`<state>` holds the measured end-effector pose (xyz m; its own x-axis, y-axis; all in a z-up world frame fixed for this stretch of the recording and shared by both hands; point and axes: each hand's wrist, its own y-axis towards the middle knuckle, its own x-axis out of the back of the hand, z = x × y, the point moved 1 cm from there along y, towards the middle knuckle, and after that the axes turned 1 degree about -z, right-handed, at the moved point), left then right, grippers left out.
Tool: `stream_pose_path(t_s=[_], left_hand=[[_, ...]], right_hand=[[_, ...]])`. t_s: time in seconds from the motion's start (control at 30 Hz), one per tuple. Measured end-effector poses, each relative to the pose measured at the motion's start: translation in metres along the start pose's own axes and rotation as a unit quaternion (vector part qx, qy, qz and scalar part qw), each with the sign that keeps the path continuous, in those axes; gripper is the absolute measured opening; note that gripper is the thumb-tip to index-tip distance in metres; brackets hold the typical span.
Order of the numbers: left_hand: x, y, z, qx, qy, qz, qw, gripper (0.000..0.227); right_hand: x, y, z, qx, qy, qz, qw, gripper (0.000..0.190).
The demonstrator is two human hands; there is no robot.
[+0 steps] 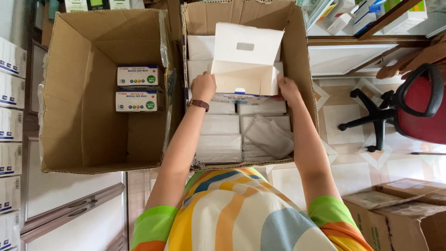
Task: The person takes stacks of white medical masks from a large cardboard box and places them into smaller boxes labeled 'MEDICAL FACE MASK'.
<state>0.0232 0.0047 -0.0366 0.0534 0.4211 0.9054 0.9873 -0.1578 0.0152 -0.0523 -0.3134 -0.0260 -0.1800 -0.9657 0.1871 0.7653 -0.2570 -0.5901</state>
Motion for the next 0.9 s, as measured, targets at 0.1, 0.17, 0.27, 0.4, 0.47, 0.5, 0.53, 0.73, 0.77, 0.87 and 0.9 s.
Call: stream_pose_path(t_s=[0.1,0.17,0.27,0.4,0.47,0.5,0.53,0.73,0.77,0.87,0.9], left_hand=[[0.007,0.011,-0.001,0.041,-0.036,0.033,0.998,0.039],[0.011,0.019,-0.001,-0.002,-0.039,-0.059,0.998,0.037],[0.025,0.030,-0.011,0.050,-0.107,-0.036,0.992,0.044],[0.001,0.048,0.001,0.025,-0.060,-0.086,0.994,0.040],[0.015,0.046,-0.010,0.089,-0.075,0.034,0.993,0.052],[0.014,0.046,-0.009,0.090,-0.075,0.035,0.993,0.052],[0.014,0.046,-0.008,0.075,-0.042,-0.001,0.996,0.061],[0.032,0.036,-0.013,0.047,-0.036,-0.045,0.997,0.092],[0.037,0.033,-0.017,0.042,-0.033,-0.048,0.997,0.096],[0.034,0.033,-0.019,0.003,-0.055,-0.089,0.995,0.092],[0.033,0.030,-0.021,0.000,-0.054,-0.082,0.995,0.092]], right_hand=[[0.004,0.009,0.001,0.022,-0.088,-0.068,0.994,0.056],[0.008,0.013,0.000,0.109,0.126,-0.040,0.985,0.051],[0.004,0.001,0.011,0.133,0.125,-0.050,0.982,0.049],[0.001,0.014,0.002,0.141,0.031,-0.064,0.987,0.040],[-0.003,0.010,0.001,0.138,-0.147,-0.093,0.975,0.041],[-0.002,0.010,-0.002,0.137,-0.148,-0.093,0.975,0.041],[-0.002,0.010,-0.004,0.150,-0.208,-0.083,0.963,0.041],[-0.014,-0.012,-0.016,0.163,-0.490,0.007,0.857,0.052],[-0.022,-0.028,-0.012,0.126,-0.541,0.039,0.831,0.061],[-0.037,-0.051,-0.013,0.042,-0.607,0.125,0.784,0.083],[-0.039,-0.057,-0.017,0.036,-0.603,0.126,0.787,0.083]])
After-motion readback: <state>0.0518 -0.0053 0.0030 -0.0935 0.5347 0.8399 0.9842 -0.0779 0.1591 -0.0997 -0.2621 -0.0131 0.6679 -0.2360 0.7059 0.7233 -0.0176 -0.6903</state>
